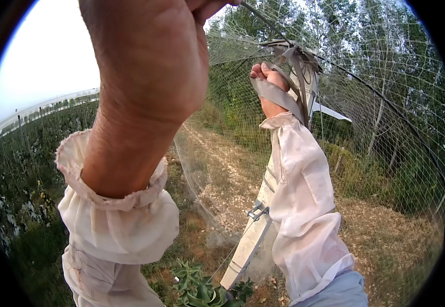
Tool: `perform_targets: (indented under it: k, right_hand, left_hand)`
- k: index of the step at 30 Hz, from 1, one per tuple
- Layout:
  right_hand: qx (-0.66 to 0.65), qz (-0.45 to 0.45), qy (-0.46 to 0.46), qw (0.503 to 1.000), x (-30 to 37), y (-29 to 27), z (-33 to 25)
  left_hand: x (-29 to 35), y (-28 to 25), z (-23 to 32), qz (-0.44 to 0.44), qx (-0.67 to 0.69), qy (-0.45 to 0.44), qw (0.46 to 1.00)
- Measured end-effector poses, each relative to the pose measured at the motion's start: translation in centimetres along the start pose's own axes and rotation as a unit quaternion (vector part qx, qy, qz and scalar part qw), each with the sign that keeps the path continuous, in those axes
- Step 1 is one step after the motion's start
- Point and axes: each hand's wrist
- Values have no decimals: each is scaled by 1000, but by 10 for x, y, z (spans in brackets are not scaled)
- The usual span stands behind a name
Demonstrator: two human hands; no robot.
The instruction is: The person repairs a damaged section of a greenhouse net by hand. They pull the netting over a metal frame, align the torn edges, and tie the netting to the frame using a strap.
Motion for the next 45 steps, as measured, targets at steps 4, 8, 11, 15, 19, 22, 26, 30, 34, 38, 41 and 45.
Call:
perform_targets:
  k: [4,8,11,15,19,22,26,30,34,38,41,45]
  right_hand:
    - [114,-110,-176,971,-25,0,-47]
    - [254,-59,-472,842,-87,-13,-25]
    - [433,-60,-692,575,-93,20,-50]
    - [500,-52,-522,689,-109,47,-74]
    - [345,-502,-503,613,-117,34,-92]
    - [444,-505,-502,543,-116,47,-100]
    - [383,-508,-157,755,-145,-5,-146]
    - [498,-373,-354,699,-123,43,-89]
    - [386,-403,-205,804,-145,28,-90]
    - [472,-347,-349,731,-148,40,-78]
    - [552,-319,-245,730,-152,32,-89]
    - [595,-164,-386,686,-112,79,-50]
  left_hand:
    - [3,5,-8,12,9,5,1000]
    - [13,6,-8,-8,1,-31,999]
    - [16,-1,-4,0,-1,-49,999]
    - [20,-10,0,-1,9,-90,996]
    - [23,-13,5,-3,13,-112,994]
    - [25,-14,7,2,0,-115,993]
    - [26,-1,1,2,46,-121,992]
    - [27,-16,9,2,0,-120,993]
    - [27,-7,5,-1,17,-120,993]
    - [26,-8,5,14,6,-107,994]
    - [23,-2,2,36,20,-96,995]
    - [22,-15,10,57,-33,-74,995]
Point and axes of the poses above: each hand's wrist, its own x-axis away from the middle knuckle, its own y-axis out of the palm, z = x × y, and after that the axes turned 13 degrees about y, right-handed
